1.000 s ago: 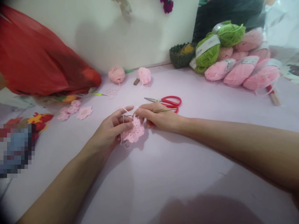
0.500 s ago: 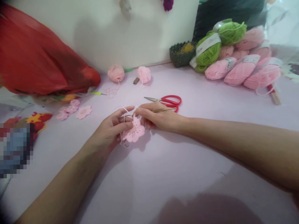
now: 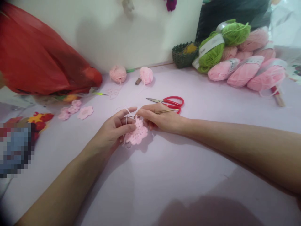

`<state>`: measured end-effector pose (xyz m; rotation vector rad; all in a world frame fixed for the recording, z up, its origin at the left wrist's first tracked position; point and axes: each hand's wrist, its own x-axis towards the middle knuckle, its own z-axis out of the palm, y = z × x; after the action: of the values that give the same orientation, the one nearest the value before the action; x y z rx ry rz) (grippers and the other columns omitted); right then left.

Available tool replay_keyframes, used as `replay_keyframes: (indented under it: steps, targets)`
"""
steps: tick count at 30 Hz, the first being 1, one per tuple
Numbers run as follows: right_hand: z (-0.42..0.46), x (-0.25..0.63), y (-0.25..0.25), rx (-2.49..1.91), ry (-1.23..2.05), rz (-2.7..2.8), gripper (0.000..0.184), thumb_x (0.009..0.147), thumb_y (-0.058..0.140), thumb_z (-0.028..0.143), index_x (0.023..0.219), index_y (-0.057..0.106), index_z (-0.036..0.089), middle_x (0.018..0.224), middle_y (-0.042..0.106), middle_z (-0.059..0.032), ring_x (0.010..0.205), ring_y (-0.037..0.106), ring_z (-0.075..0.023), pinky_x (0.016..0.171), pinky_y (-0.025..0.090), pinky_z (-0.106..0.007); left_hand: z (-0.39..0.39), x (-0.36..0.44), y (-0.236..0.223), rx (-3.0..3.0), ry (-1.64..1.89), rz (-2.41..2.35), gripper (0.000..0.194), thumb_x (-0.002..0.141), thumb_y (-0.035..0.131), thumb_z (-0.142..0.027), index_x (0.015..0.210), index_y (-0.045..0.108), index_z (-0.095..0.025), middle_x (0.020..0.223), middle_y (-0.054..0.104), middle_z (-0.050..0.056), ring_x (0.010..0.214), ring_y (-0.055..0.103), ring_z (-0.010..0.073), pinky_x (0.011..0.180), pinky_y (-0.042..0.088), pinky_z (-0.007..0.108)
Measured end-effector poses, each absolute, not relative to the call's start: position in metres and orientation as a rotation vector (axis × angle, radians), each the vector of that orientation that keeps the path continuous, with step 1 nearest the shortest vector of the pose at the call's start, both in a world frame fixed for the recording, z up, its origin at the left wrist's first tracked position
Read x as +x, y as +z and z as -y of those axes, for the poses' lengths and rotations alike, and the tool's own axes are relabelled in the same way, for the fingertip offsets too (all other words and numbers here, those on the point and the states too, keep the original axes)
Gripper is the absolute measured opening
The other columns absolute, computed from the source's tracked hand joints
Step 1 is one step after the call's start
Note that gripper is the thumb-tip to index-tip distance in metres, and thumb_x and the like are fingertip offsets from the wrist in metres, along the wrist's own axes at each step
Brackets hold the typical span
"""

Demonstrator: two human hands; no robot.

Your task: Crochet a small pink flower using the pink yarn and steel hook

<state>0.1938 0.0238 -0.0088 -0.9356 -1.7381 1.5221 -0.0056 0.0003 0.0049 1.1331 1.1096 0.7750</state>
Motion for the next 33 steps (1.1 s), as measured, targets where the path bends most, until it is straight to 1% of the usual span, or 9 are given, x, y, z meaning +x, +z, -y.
replay_keyframes:
  steps: [4,9,19,22,25,29,33]
  targets:
    - [-0.0236,0.1936,-0.0068,-0.947,1.548,1.714,0.032,0.099,0.048,0.034,0.076,0.062,0.017,0.064,0.053,0.0034,0.057,0.046,-0.0072,0.05,0.032,-0.022,0.0014,-0.0037,0.0072,1.133,0.778,-1.13,0.065,0.076,0.074,-0.018,0.136,0.051,-0.021,0.078,0.061,-0.002,0.053,0.052,0.007,0.041,0.037,0.016]
    - [-0.0232,0.1933,-0.0052,-0.969,1.544,1.721,0.032,0.099,0.049,0.036,0.078,0.064,0.017,0.065,0.053,0.0031,0.057,0.045,-0.0068,0.049,0.03,-0.022,0.0032,-0.0019,0.0085,1.158,0.786,-1.151,0.065,0.077,0.074,-0.018,0.137,0.05,-0.022,0.081,0.061,-0.001,0.054,0.054,0.0085,0.041,0.039,0.017]
    - [-0.023,0.1936,-0.0063,-1.015,1.542,1.704,0.034,0.098,0.049,0.041,0.079,0.064,0.017,0.064,0.056,0.0013,0.058,0.049,-0.0088,0.05,0.034,-0.021,0.0022,-0.0019,0.0073,1.158,0.852,-1.151,0.071,0.076,0.074,-0.018,0.141,0.045,-0.02,0.077,0.06,-0.003,0.052,0.052,0.0079,0.039,0.04,0.017]
    - [-0.0226,0.1936,-0.0046,-1.041,1.515,1.698,0.034,0.098,0.049,0.04,0.079,0.064,0.017,0.066,0.057,0.0007,0.059,0.051,-0.0089,0.049,0.034,-0.021,0.0024,-0.0016,0.0081,1.173,0.87,-1.172,0.073,0.076,0.074,-0.018,0.142,0.044,-0.02,0.081,0.062,-0.002,0.053,0.054,0.0076,0.039,0.038,0.017]
    - [-0.0225,0.194,-0.004,-1.046,1.452,1.731,0.035,0.099,0.047,0.038,0.077,0.063,0.017,0.07,0.059,0.0,0.061,0.052,-0.0089,0.051,0.036,-0.021,0.0023,-0.0015,0.0085,1.202,0.886,-1.211,0.074,0.077,0.073,-0.018,0.144,0.043,-0.02,0.082,0.062,-0.002,0.053,0.054,0.0077,0.039,0.037,0.017]
    - [-0.0222,0.1957,-0.005,-1.024,1.318,1.822,0.036,0.1,0.046,0.035,0.076,0.064,0.017,0.072,0.062,-0.0001,0.063,0.054,-0.0089,0.054,0.04,-0.021,0.0013,-0.0025,0.0065,1.235,0.946,-1.218,0.066,0.077,0.072,-0.017,0.139,0.049,-0.018,0.08,0.059,-0.003,0.055,0.053,0.007,0.045,0.042,0.018]
    - [-0.0223,0.1979,-0.0067,-1.04,1.255,1.869,0.035,0.1,0.045,0.035,0.082,0.069,0.017,0.073,0.063,-0.0003,0.064,0.057,-0.0095,0.055,0.041,-0.021,-0.0009,-0.0055,0.0035,1.282,0.991,-1.235,0.056,0.077,0.071,-0.018,0.131,0.057,-0.019,0.079,0.057,-0.003,0.057,0.052,0.0079,0.045,0.041,0.019]
